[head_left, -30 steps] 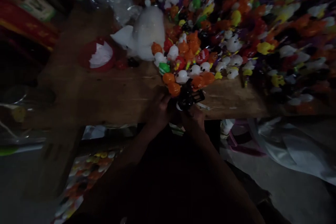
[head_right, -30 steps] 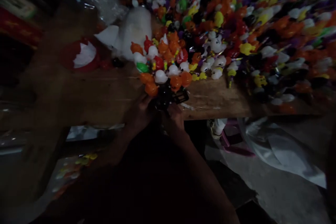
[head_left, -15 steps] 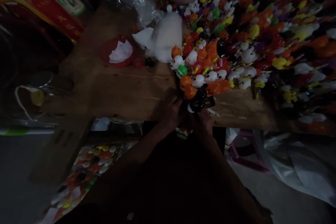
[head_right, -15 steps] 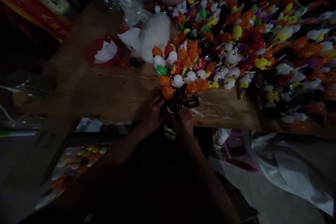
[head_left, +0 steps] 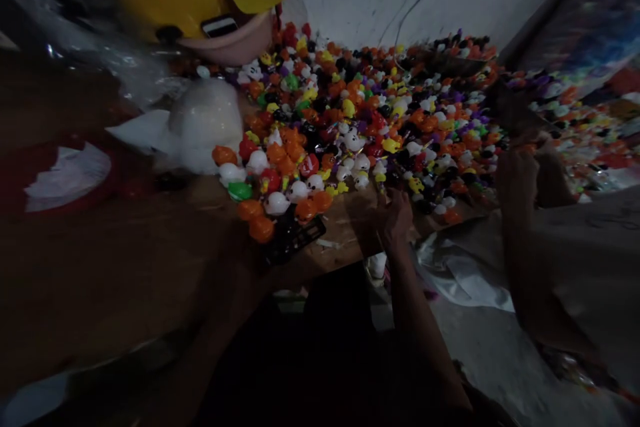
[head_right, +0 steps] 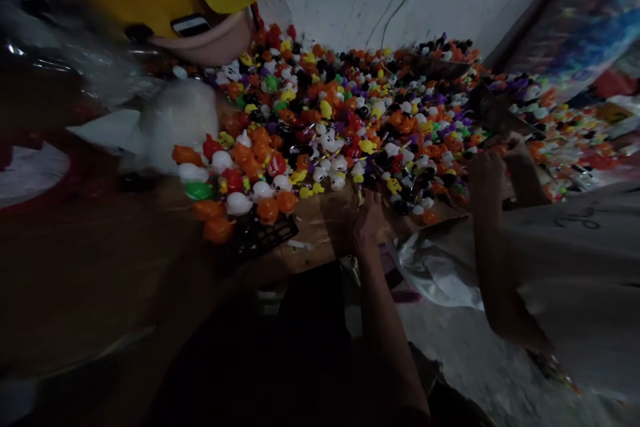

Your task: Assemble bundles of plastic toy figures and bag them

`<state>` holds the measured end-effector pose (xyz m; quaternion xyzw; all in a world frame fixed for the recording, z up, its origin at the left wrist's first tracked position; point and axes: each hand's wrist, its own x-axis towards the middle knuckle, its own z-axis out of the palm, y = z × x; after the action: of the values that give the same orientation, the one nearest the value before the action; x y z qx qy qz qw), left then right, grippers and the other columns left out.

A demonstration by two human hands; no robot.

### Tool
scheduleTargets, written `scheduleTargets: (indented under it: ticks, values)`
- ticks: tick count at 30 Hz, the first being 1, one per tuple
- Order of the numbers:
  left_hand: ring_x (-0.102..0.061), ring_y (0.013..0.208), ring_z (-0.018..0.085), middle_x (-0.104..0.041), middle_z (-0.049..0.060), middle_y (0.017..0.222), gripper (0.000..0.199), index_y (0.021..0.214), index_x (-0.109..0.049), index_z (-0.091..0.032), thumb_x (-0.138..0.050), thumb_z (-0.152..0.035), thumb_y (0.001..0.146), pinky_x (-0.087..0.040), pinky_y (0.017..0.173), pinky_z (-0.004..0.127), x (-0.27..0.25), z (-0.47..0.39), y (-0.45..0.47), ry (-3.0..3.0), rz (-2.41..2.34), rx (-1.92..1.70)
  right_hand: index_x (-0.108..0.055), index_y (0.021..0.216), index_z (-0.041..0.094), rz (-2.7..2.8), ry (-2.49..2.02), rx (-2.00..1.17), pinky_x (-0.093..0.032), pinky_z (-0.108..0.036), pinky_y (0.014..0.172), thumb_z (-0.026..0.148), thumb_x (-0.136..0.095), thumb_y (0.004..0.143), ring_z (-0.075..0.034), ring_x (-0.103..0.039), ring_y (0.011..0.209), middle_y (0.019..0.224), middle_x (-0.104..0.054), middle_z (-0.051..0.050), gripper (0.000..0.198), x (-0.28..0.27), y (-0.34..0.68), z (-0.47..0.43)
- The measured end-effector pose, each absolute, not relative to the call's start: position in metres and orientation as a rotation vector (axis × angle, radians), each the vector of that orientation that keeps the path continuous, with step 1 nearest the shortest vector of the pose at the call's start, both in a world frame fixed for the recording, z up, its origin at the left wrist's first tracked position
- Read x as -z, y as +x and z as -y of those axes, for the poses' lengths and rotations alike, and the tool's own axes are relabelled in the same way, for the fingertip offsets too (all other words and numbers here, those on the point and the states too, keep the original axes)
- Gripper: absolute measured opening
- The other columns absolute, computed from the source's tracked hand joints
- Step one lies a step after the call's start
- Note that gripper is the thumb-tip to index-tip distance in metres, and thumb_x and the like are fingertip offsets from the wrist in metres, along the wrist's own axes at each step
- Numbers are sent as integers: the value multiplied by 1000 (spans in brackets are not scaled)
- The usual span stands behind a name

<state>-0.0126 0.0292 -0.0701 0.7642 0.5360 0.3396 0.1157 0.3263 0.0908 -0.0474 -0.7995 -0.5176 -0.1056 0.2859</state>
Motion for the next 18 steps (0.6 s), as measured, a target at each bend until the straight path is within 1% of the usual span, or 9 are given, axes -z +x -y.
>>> scheduleTargets:
  ticks: [1,3,7,10,15,18]
  values:
    - [-58,133,41,-61,18,144,57,141,-55,-20,-68,-40,90,-52,108,57,69,-29,-12,2241,-1554,-1006,-70,116,12,1359,-2221,282,-51,-40,94,30,-54,96,-29,-65,112,117,-71,-20,31,48,328,-101]
    - [-56,135,41,-60,17,146,56,142,-54,-20,-66,-41,92,-51,110,58,68,-29,-10,2234,-1551,-988,-71,112,10,1320,-2333,245,-50,-38,90,29,-56,96,-30,-65,110,116,-70,-22,29,49,329,-119]
    - [-55,136,40,-62,18,143,54,140,-56,-19,-66,-41,92,-47,113,59,71,-29,-10,2241,-1579,-981,-75,101,11,1292,-2382,191,-48,-33,76,25,-51,99,-25,-66,90,108,-70,-20,29,46,326,-130]
    - [-56,133,38,-65,16,135,47,133,-60,-20,-68,-41,91,-47,112,58,75,-27,-11,2227,-1614,-971,-76,101,11,1299,-2352,213,-44,-31,73,27,-50,100,-22,-64,85,101,-71,-18,31,43,322,-113]
    - [-63,118,34,-70,13,117,32,116,-66,-21,-70,-41,91,-51,106,53,77,-29,-13,2251,-1580,-983,-78,99,14,1459,-2218,230,-40,-30,67,33,-54,98,-19,-59,74,89,-70,-13,31,54,311,-61]
    - [-62,118,33,-70,13,114,27,111,-66,-20,-69,-39,92,-50,109,53,73,-36,-10,2246,-1553,-1013,-79,101,15,1599,-2201,200,-43,-32,69,29,-54,97,-20,-60,75,88,-68,-14,29,62,305,-39]
